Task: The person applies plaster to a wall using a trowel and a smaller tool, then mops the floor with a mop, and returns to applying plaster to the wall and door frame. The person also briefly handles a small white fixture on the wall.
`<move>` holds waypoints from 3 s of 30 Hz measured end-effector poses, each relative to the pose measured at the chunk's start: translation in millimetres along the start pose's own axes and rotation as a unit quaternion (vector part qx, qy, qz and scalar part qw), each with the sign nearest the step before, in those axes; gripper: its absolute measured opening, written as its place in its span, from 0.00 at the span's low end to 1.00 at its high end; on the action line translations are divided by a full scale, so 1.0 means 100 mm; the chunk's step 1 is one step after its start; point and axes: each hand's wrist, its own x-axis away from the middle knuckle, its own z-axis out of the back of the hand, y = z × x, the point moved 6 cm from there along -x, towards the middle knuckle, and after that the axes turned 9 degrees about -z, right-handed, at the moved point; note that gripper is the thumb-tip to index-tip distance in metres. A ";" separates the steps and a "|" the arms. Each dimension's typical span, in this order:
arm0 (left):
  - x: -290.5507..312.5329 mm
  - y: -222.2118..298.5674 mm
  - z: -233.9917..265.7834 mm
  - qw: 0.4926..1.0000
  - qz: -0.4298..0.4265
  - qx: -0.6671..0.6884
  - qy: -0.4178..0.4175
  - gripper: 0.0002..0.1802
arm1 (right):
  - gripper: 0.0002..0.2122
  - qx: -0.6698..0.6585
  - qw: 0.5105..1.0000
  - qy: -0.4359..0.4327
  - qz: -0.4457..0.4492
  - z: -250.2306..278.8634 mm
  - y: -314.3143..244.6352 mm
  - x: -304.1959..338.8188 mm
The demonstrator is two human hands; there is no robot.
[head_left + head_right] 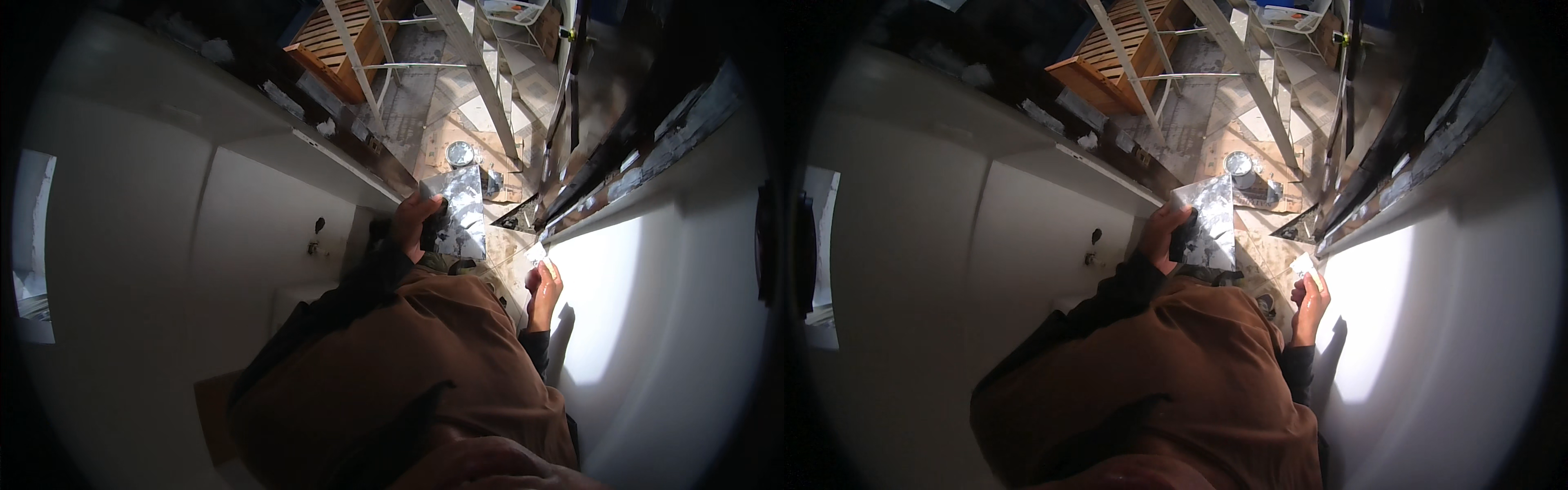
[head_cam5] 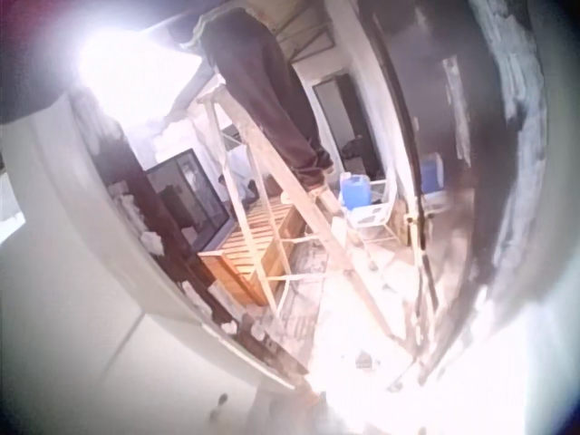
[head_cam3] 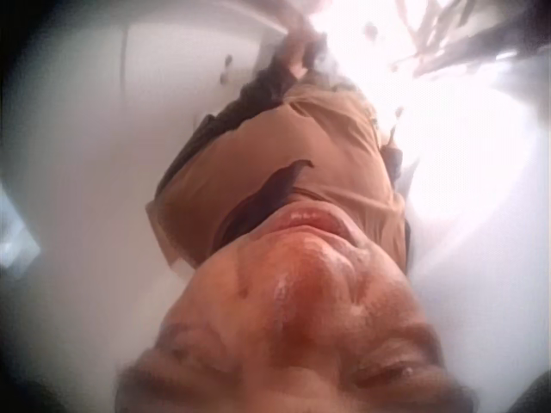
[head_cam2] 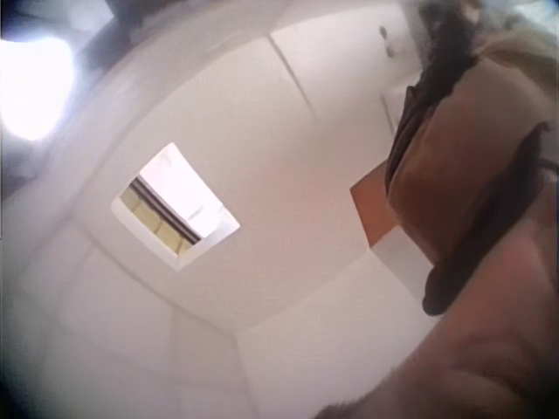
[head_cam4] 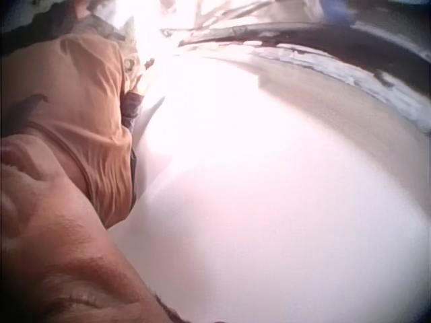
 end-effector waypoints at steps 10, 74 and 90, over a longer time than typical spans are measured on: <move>-0.29 0.03 0.39 0.998 0.003 0.000 0.063 0.13 | 0.08 0.016 0.998 0.051 -0.044 -0.36 0.01 -0.50; -3.04 0.20 1.25 0.987 -0.023 0.007 0.157 0.16 | 0.15 0.276 0.871 0.223 -0.339 0.46 0.94 -1.82; -2.88 0.18 1.26 0.990 -0.040 0.034 0.132 0.16 | 0.14 0.313 0.860 0.203 -0.349 0.61 0.97 -1.56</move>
